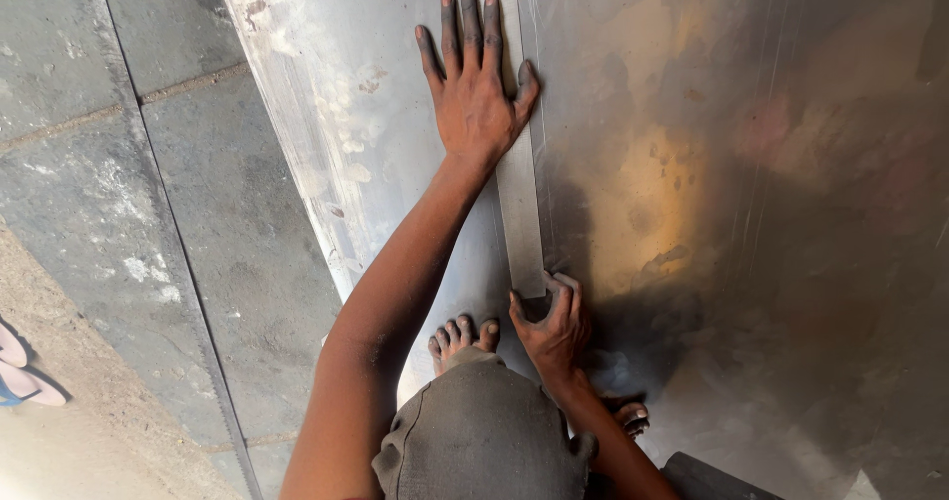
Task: The person uses a metal ruler and a yellow marking tool to draw straight lines on a large metal sheet. They repeatedly reposition the ruler to create a grid of parallel and intersecting lines across the surface of the sheet.
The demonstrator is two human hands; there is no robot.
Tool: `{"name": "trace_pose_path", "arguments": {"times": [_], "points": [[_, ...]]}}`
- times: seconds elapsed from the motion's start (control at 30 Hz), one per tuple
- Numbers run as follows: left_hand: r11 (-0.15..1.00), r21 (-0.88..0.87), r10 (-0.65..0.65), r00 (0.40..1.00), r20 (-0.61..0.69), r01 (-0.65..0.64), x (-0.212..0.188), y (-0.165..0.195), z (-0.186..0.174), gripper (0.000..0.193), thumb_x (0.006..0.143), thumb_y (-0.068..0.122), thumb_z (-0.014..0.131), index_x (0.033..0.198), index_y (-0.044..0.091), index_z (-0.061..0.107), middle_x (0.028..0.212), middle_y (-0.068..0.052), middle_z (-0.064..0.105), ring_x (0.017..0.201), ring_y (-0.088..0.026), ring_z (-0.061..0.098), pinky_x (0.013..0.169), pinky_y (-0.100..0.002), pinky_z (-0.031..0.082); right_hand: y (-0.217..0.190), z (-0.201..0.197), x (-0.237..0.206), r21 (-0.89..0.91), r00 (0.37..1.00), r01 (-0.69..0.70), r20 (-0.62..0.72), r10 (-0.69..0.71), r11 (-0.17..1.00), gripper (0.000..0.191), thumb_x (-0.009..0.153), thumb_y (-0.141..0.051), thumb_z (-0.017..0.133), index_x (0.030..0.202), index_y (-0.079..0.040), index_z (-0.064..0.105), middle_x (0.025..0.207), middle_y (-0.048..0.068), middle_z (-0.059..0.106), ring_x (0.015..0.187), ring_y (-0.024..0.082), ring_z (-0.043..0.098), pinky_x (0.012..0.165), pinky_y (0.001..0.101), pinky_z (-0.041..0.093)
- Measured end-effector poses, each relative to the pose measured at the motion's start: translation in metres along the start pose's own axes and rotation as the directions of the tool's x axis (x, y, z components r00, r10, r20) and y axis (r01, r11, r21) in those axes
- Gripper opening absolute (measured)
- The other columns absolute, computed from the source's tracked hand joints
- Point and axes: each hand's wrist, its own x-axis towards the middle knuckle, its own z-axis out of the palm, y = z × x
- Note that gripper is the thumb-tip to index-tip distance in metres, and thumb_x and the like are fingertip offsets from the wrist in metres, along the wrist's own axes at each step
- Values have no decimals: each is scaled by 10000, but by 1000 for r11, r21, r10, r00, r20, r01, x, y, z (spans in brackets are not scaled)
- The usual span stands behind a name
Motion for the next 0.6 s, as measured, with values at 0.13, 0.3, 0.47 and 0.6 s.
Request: {"name": "trace_pose_path", "arguments": {"times": [0.13,0.3,0.47,0.6], "points": [[999,-41,16,998,-53,-18,2,1,-5,798,980,429,576,1626,53,297,1704,-168,238,1601,-356,171,1303,-632,49,2,-22,18,193,995,-46,100,27,980,523,825,-208,829,1255,-3,613,1188,169,642,1059,330,683,860,397,571],[999,-48,14,999,-50,-16,4,5,-13,797,950,403,575,1606,26,324,1689,-195,261,1587,-374,198,1286,-642,63,35,-65,94,306,951,-274,225,211,912,542,902,4,644,1433,-74,570,1227,133,743,1064,221,734,965,372,576],[999,-31,16,998,-57,-18,7,6,-17,759,976,388,542,1598,6,332,1686,-211,255,1584,-382,194,1272,-662,52,33,-68,224,464,944,-317,243,225,828,343,1009,-81,661,1333,-18,568,1119,55,790,1034,159,780,964,301,607],[999,-16,34,997,-71,-36,10,9,-25,699,1052,389,498,1609,-2,337,1696,-220,250,1592,-396,177,1272,-674,48,-28,-48,335,111,981,159,98,-170,981,362,1003,-111,698,1309,54,598,1039,261,728,942,413,710,819,477,557]]}}
